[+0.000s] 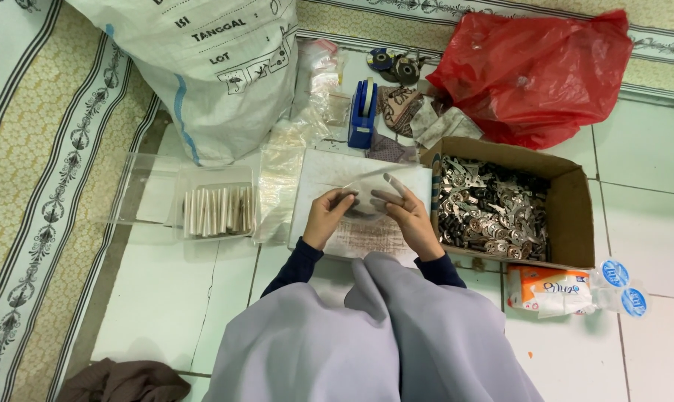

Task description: The person sits on the floor and sorts small metal parts from a cardboard box onto a white board. They place the parts into small plastic bags, seal them with a tape dispenser, and set the sealed bags aside. The person repeats this process with different metal parts throughout the clip.

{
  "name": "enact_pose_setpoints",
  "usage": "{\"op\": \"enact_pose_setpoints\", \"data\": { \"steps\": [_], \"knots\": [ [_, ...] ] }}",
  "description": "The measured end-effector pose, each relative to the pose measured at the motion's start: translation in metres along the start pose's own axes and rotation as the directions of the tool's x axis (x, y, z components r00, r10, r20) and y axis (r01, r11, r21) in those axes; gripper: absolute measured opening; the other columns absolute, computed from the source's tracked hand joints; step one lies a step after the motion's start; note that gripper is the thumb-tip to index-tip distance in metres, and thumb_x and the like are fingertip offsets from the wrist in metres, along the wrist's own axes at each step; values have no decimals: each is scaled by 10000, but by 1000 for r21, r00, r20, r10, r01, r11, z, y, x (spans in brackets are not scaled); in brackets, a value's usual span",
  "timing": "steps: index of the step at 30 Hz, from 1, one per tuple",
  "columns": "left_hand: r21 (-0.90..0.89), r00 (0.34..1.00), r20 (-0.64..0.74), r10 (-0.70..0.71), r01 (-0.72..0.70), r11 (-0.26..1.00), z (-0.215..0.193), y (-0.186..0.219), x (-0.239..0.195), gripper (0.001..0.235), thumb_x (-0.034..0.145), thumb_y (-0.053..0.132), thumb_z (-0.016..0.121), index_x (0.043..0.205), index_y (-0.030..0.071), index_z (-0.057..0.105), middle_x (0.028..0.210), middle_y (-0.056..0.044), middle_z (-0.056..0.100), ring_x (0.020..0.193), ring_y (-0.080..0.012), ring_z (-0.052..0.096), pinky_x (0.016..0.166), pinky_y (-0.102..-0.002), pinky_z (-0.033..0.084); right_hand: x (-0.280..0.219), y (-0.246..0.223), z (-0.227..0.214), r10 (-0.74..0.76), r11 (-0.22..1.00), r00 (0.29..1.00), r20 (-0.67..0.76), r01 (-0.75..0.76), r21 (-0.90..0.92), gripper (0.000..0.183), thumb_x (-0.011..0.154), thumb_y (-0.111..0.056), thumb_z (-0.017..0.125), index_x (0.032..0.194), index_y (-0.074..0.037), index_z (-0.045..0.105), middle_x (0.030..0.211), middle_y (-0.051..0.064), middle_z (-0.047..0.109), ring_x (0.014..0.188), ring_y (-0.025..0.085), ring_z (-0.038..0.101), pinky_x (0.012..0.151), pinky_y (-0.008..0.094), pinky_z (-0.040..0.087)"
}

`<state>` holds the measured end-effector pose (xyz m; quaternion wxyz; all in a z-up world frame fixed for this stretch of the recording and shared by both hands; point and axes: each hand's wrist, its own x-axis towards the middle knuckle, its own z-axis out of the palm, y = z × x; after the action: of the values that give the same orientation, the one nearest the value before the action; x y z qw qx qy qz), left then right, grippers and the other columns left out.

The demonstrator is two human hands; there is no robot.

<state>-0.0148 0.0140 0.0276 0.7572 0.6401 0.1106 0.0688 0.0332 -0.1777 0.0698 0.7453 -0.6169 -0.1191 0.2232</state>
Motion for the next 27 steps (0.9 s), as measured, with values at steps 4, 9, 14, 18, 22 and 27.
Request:
{"op": "enact_pose_setpoints", "data": {
  "steps": [4, 9, 14, 18, 22, 27],
  "knots": [
    [46, 999, 25, 37, -38, 998, -3, -7, 1, 183, 1004, 214, 722, 1125, 91, 782, 1022, -110, 785, 1034, -192, 700, 905, -356, 557, 3, 10, -8, -38, 999, 999, 26, 38, 16, 625, 988, 88, 475, 1592, -34, 367, 1295, 302, 658, 1222, 338, 634, 1074, 482, 464],
    [62, 993, 78, 90, -95, 994, 1, -2, -3, 216, 1034, 203, 678, 1141, 41, 772, 1047, -150, 781, 1073, -223, 694, 947, -382, 536, 2, 12, -10, -76, 995, 996, 42, 79, -66, 566, 960, 101, 488, 1513, -19, 508, 1245, 280, 699, 1183, 355, 658, 1041, 486, 481],
    [64, 988, 97, 123, -129, 990, 3, -3, -4, 231, 1028, 200, 684, 1179, 43, 760, 1105, -157, 772, 1125, -261, 684, 983, -394, 528, -1, 6, -9, -107, 983, 994, 11, 108, -146, 430, 996, 30, 556, 1423, 2, 600, 1225, 252, 711, 1151, 328, 671, 1013, 505, 491],
    [86, 981, 99, 164, -173, 981, 4, 10, -7, 232, 1043, 195, 652, 1188, 48, 759, 1075, -150, 778, 1105, -276, 692, 960, -402, 549, -3, -2, -4, -157, 973, 987, -36, 149, -176, 282, 1025, -27, 581, 1271, 22, 711, 1110, 221, 756, 1090, 311, 697, 1012, 513, 501],
    [90, 975, 85, 203, -210, 974, 5, 20, -7, 230, 1036, 190, 660, 1183, 40, 756, 1059, -158, 778, 1099, -279, 697, 951, -405, 557, -3, -6, -5, -206, 963, 977, -59, 192, -189, 255, 1014, -22, 606, 1235, 23, 726, 1087, 190, 765, 1074, 253, 694, 1005, 488, 512],
    [106, 960, 80, 269, -277, 955, 8, 44, -1, 177, 993, 162, 717, 1141, 83, 774, 995, -121, 789, 1012, -222, 728, 907, -380, 580, -5, -31, -2, -248, 949, 966, -71, 228, -218, 212, 1008, -15, 612, 1162, 8, 756, 1008, 155, 778, 1019, 208, 698, 985, 473, 532]
  ]
}}
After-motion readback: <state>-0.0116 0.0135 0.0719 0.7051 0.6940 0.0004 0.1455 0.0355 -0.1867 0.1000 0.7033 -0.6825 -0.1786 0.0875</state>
